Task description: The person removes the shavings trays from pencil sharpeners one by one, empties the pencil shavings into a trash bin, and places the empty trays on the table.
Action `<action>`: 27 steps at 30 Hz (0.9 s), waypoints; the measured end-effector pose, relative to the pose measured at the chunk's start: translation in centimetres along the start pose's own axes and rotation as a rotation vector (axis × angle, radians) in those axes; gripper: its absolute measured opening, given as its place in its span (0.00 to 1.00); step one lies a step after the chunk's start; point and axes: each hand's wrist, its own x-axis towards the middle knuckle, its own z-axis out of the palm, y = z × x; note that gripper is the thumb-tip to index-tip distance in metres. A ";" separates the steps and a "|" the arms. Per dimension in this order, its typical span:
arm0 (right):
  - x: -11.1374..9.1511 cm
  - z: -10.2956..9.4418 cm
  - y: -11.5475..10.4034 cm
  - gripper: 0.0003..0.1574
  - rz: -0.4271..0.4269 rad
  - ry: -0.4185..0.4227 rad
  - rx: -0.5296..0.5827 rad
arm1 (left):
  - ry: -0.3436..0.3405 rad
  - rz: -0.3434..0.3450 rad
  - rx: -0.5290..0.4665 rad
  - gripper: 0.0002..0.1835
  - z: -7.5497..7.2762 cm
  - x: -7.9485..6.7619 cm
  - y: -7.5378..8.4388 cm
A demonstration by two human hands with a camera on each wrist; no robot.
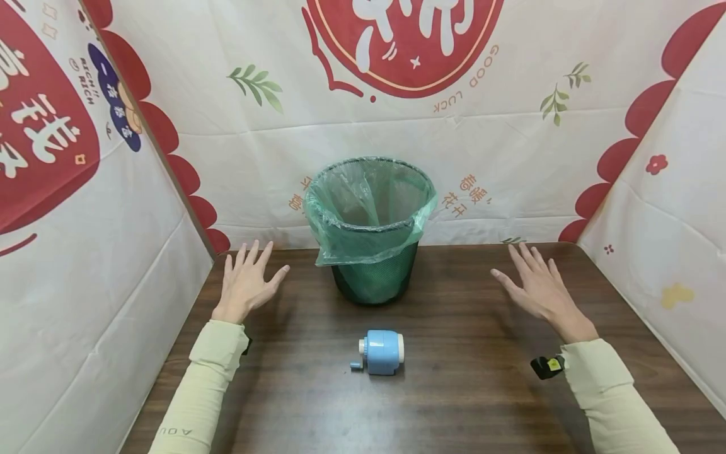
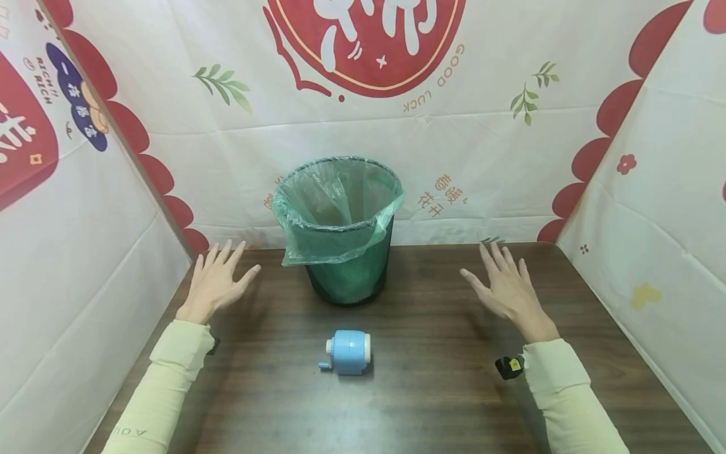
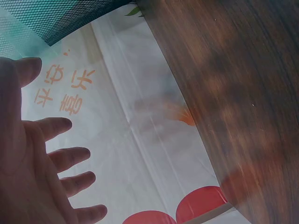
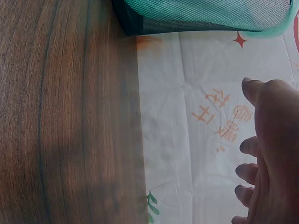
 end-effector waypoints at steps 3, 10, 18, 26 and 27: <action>0.0 0.0 -0.1 0.53 -0.006 -0.004 0.004 | 0.000 0.003 -0.006 0.44 0.0 0.0 0.0; -0.2 0.0 -0.7 0.57 -0.034 -0.012 0.003 | -0.008 0.012 -0.015 0.44 -0.1 -0.1 0.2; -0.5 0.1 -1.4 0.57 -0.068 -0.005 0.002 | -0.015 0.016 -0.015 0.43 -0.2 -0.5 0.3; -0.7 0.3 -1.6 0.55 -0.097 0.017 0.008 | -0.034 0.025 -0.026 0.41 -0.1 -0.6 0.4; -0.7 0.3 -1.6 0.54 -0.101 0.020 0.008 | -0.034 0.029 -0.030 0.41 -0.1 -0.7 0.4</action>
